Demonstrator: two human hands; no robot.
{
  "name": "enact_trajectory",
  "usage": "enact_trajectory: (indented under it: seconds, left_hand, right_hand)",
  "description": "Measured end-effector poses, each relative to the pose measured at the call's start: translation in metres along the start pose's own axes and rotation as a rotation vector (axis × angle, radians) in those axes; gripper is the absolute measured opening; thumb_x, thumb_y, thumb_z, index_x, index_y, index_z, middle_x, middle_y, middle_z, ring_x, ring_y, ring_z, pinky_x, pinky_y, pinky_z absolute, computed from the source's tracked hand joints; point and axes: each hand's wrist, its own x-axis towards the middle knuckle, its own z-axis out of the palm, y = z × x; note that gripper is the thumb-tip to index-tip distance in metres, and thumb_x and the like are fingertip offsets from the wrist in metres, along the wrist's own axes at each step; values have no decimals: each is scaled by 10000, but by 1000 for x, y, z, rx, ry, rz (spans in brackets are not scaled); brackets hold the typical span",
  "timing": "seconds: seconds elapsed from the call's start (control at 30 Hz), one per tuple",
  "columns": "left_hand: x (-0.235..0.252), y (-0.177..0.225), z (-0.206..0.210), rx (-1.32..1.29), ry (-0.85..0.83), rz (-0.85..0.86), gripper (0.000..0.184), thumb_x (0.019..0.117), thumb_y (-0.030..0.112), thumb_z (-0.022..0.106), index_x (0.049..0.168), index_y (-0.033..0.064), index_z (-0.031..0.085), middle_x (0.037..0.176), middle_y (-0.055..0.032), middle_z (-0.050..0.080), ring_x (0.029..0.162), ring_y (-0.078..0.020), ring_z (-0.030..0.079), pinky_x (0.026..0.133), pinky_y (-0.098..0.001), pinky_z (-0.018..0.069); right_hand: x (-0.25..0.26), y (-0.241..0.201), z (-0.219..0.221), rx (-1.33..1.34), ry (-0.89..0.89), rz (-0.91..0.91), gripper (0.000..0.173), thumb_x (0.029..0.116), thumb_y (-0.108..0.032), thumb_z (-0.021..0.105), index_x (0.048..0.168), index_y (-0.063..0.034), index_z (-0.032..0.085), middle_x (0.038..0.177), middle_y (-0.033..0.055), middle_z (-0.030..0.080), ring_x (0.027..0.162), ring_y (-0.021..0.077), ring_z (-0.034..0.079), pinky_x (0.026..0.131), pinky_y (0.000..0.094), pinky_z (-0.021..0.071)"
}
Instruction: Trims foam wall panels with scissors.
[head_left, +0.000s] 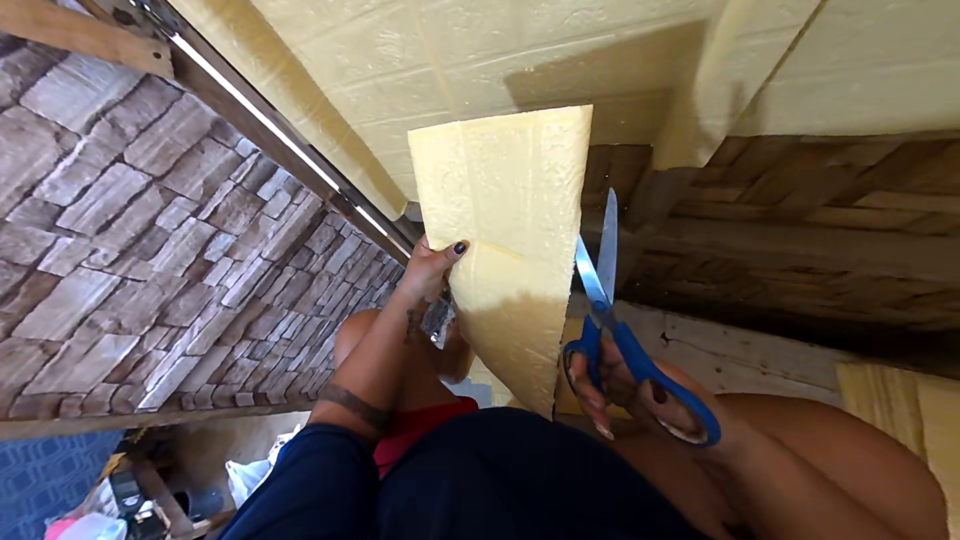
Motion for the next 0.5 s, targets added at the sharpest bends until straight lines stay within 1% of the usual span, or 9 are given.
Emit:
enact_trajectory:
  seconds: [0.03, 0.13, 0.2, 0.3, 0.4, 0.5]
  left_hand:
    - [0, 2, 0, 10, -10, -5, 201, 930, 247, 750, 1120, 232, 686, 945, 41, 752, 800, -46, 716, 717, -244, 608]
    - [4, 8, 3, 50, 2, 11, 177, 935, 163, 723, 1101, 211, 686, 951, 53, 759, 815, -45, 722, 745, -247, 615]
    - [7, 12, 5, 75, -33, 20, 178, 929, 131, 720, 1088, 204, 690, 943, 58, 763, 811, -39, 723, 744, -243, 616]
    - [18, 8, 4, 26, -93, 63, 220, 884, 87, 762, 1070, 186, 700, 958, 54, 776, 849, -47, 734, 788, -269, 624]
    - [19, 5, 3, 14, -66, 56, 239, 866, 118, 792, 1072, 179, 688, 953, 52, 775, 850, -55, 736, 788, -275, 626]
    - [10, 7, 3, 79, -46, 8, 224, 895, 198, 776, 1101, 216, 690, 948, 64, 765, 823, -36, 723, 752, -245, 615]
  right_hand:
    - [0, 1, -1, 8, -17, 3, 561, 916, -619, 642, 1222, -150, 618, 925, -33, 645, 804, 72, 655, 698, 206, 569]
    - [1, 3, -3, 9, -57, 21, 571, 912, -643, 629, 1222, -163, 610, 928, -48, 642, 822, 64, 658, 716, 205, 572]
    - [2, 4, -5, -4, -66, 16, 585, 908, -666, 616, 1222, -172, 610, 929, -56, 641, 831, 61, 654, 721, 205, 564]
    - [3, 2, -9, -7, -38, -34, 609, 896, -694, 607, 1225, -182, 621, 934, -63, 654, 824, 54, 655, 715, 202, 562]
    - [4, -4, -7, -19, 23, -80, 590, 906, -694, 587, 1180, -172, 622, 918, -73, 634, 790, 31, 631, 689, 183, 534]
    - [4, -1, -6, 17, 19, -113, 571, 914, -661, 608, 1182, -156, 617, 919, -69, 624, 776, 28, 623, 670, 168, 527]
